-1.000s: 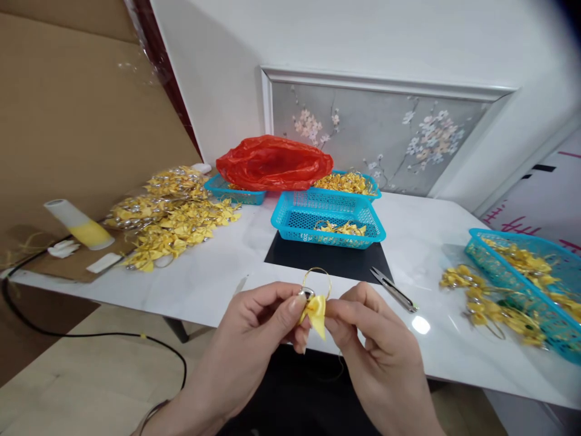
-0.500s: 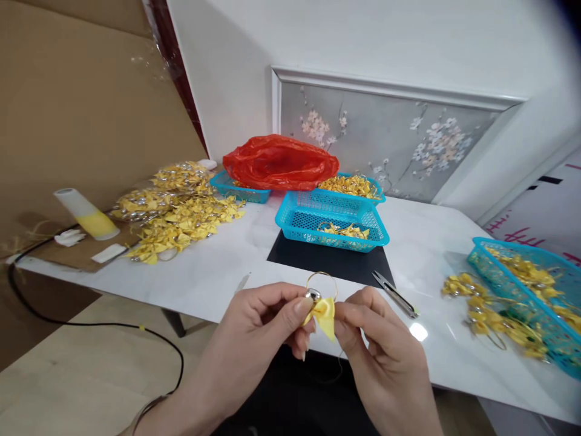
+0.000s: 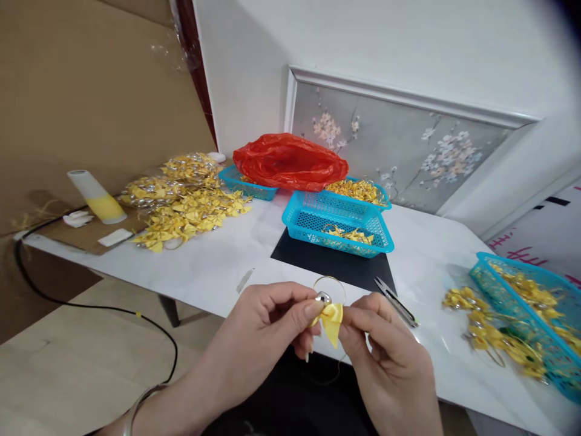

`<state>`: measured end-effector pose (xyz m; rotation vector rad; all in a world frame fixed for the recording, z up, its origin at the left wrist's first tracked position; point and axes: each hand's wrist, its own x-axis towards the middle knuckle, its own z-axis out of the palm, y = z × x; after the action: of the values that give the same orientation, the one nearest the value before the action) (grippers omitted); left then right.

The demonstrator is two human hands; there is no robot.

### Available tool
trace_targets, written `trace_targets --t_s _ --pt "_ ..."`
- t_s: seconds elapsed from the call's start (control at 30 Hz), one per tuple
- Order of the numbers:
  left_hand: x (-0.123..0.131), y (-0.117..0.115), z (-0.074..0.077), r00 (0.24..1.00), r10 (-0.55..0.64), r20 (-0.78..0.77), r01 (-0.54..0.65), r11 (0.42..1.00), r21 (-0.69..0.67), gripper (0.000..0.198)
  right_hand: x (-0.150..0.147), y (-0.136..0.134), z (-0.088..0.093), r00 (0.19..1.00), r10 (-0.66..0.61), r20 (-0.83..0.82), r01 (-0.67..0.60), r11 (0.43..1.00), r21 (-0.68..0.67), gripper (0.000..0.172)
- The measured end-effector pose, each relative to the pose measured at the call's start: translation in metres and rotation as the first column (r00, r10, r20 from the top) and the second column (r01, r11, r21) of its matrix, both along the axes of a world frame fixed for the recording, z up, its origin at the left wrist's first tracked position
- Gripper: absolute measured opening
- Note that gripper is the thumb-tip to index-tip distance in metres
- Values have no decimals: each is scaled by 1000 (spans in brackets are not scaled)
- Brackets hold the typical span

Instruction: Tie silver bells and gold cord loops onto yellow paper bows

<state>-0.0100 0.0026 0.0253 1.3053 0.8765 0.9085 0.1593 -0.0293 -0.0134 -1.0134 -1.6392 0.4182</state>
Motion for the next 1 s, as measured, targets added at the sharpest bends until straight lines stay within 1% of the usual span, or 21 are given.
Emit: trace_targets --t_s 0.13,0.27,0.4,0.57,0.7,1.0 --pt "-1 -1 -1 1000 -13 -22 14 1000 15 21 -2 0 0 999 26 -30 -27 999 -23 20" --pt "0 -3 1 1000 -18 -3 18 999 28 20 -3 0 -2 992 59 -107 -70 993 -94 20" --pt "1 -5 4 1000 1 21 -2 999 46 19 -5 -2 -5 982 63 -181 -95 980 -175 18" --pt "0 -5 1 1000 -8 17 7 999 50 19 -8 -4 -7 960 37 -278 -102 970 -222 16" --pt "-1 -3 -1 1000 -12 1 12 999 50 21 -10 -5 -5 962 29 -270 -93 970 -224 16" --pt "-2 -4 2 1000 -3 -19 4 998 66 21 -7 -4 -2 973 54 -223 -99 976 -195 19"
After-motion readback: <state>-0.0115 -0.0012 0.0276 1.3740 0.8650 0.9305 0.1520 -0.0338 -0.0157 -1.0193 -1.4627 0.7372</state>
